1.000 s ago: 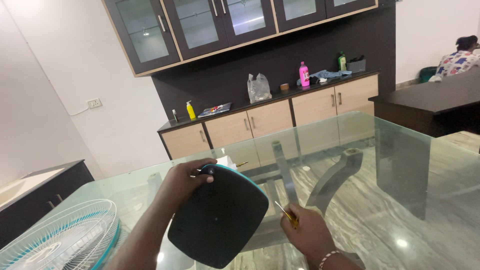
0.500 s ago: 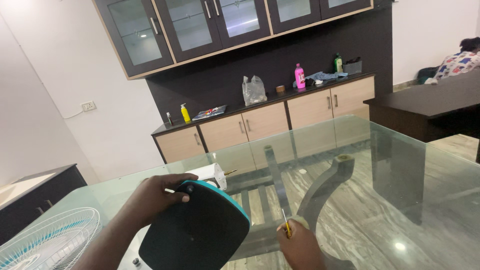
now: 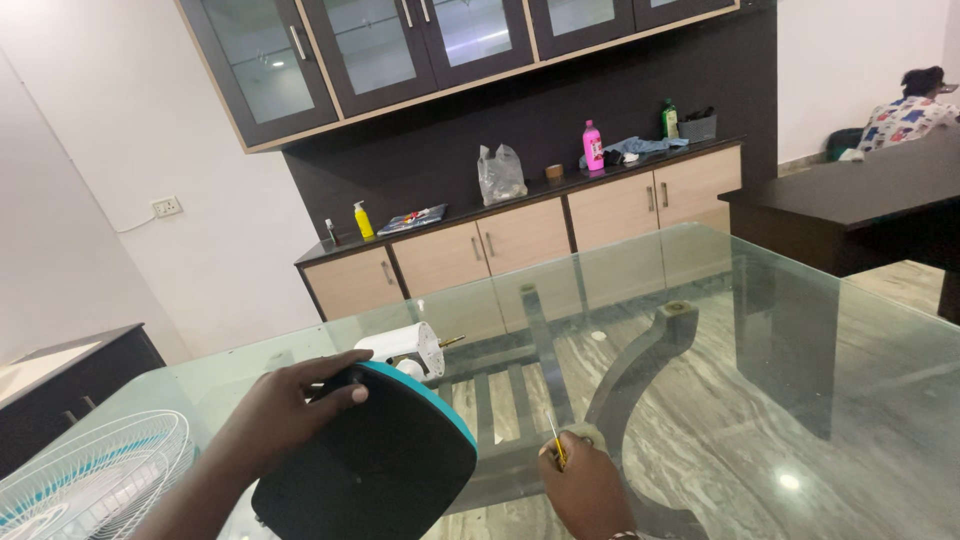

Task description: The person uses a screwdriver to adjust internal wiring in the back of a small teal fan. They then reattach the black back cover and tighten the screws to secure it.

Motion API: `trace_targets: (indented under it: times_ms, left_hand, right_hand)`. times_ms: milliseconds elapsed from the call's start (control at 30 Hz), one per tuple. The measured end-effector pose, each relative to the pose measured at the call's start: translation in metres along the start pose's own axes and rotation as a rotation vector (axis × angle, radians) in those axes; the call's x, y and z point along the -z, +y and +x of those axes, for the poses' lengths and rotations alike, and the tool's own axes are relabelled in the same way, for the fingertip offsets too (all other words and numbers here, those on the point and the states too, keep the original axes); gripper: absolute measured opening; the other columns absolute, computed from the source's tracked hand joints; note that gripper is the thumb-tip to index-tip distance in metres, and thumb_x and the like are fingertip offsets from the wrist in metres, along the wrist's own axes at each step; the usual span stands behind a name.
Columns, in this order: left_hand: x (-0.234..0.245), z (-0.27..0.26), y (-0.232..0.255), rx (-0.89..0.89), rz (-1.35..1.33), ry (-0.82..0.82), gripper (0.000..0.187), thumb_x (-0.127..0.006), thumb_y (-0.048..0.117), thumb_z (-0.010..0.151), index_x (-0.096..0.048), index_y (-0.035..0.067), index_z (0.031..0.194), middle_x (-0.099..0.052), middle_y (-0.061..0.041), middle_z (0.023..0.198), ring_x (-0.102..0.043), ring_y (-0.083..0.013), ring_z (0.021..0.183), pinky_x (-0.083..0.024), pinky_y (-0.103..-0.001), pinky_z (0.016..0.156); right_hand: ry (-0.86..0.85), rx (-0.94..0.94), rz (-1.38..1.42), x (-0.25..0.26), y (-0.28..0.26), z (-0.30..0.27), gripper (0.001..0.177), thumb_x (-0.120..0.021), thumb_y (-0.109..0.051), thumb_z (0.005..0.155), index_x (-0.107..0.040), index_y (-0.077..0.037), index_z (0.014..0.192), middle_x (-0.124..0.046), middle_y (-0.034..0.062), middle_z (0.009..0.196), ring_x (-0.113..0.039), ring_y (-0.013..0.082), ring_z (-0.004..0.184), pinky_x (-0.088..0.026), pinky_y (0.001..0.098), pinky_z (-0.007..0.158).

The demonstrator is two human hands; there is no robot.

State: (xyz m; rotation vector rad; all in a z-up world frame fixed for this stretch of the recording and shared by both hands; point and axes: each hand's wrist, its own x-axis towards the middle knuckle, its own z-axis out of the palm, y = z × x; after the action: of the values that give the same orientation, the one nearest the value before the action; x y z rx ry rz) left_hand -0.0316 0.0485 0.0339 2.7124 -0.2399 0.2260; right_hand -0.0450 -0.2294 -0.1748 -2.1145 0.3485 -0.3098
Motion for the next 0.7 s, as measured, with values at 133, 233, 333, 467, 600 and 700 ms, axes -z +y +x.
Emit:
trace_targets:
  times_ms: [133, 233, 333, 467, 600, 700]
  left_hand:
    - [-0.011, -0.005, 0.012, -0.027, -0.001, 0.047, 0.042, -0.072, 0.039, 0.089, -0.069, 0.038, 0.13, -0.077, 0.003, 0.125, -0.081, -0.0233, 0.099, -0.061, -0.042, 0.097]
    - [-0.018, -0.009, 0.024, -0.112, -0.01, 0.069, 0.04, -0.071, 0.037, 0.089, -0.07, 0.036, 0.13, -0.077, 0.001, 0.123, -0.078, -0.022, 0.102, -0.061, -0.041, 0.096]
    - [-0.029, -0.014, 0.04, -0.197, -0.013, 0.099, 0.049, -0.07, 0.031, 0.087, -0.071, 0.034, 0.135, -0.074, 0.0, 0.128, -0.068, -0.0218, 0.118, -0.054, -0.042, 0.102]
    - [-0.055, -0.022, 0.065, -0.312, 0.007, 0.063, 0.045, -0.069, 0.03, 0.089, -0.071, 0.029, 0.133, -0.071, 0.002, 0.133, -0.059, -0.0201, 0.127, -0.044, -0.039, 0.11]
    - [-0.084, -0.029, 0.087, -0.422, 0.075, 0.062, 0.043, -0.069, 0.03, 0.089, -0.071, 0.025, 0.131, -0.07, 0.0, 0.134, -0.057, -0.0223, 0.125, -0.042, -0.039, 0.11]
    - [-0.095, -0.028, 0.094, -0.432, 0.087, 0.097, 0.041, -0.07, 0.027, 0.088, -0.072, 0.024, 0.129, -0.068, -0.001, 0.133, -0.055, -0.0253, 0.125, -0.04, -0.042, 0.108]
  right_hand:
    - [0.027, 0.027, 0.013, 0.001, -0.001, -0.004, 0.026, -0.062, -0.034, 0.09, -0.071, -0.012, 0.102, -0.074, 0.0156, 0.086, -0.073, 0.0327, 0.082, -0.056, 0.0453, 0.078]
    - [0.043, 0.035, 0.005, -0.003, 0.004, -0.001, 0.026, -0.063, -0.035, 0.09, -0.071, -0.012, 0.101, -0.075, 0.016, 0.087, -0.073, 0.0331, 0.085, -0.056, 0.0451, 0.079]
    - [-0.05, -0.028, 0.038, -0.008, 0.009, 0.007, 0.026, -0.061, -0.033, 0.091, -0.071, -0.011, 0.101, -0.076, 0.0158, 0.087, -0.077, 0.0305, 0.084, -0.058, 0.0432, 0.081]
    - [0.117, 0.076, 0.028, -0.016, 0.015, 0.016, 0.026, -0.064, -0.033, 0.085, -0.074, -0.012, 0.097, -0.075, 0.0123, 0.092, -0.072, 0.0303, 0.09, -0.056, 0.0423, 0.082]
    - [-0.021, -0.089, 0.121, -0.014, 0.02, 0.023, 0.027, -0.062, -0.032, 0.088, -0.073, -0.01, 0.098, -0.078, 0.0138, 0.086, -0.078, 0.0231, 0.085, -0.058, 0.0377, 0.085]
    - [-0.08, -0.134, 0.099, -0.009, 0.02, 0.027, 0.026, -0.061, -0.033, 0.091, -0.072, -0.01, 0.099, -0.078, 0.0152, 0.085, -0.079, 0.0234, 0.084, -0.058, 0.037, 0.086]
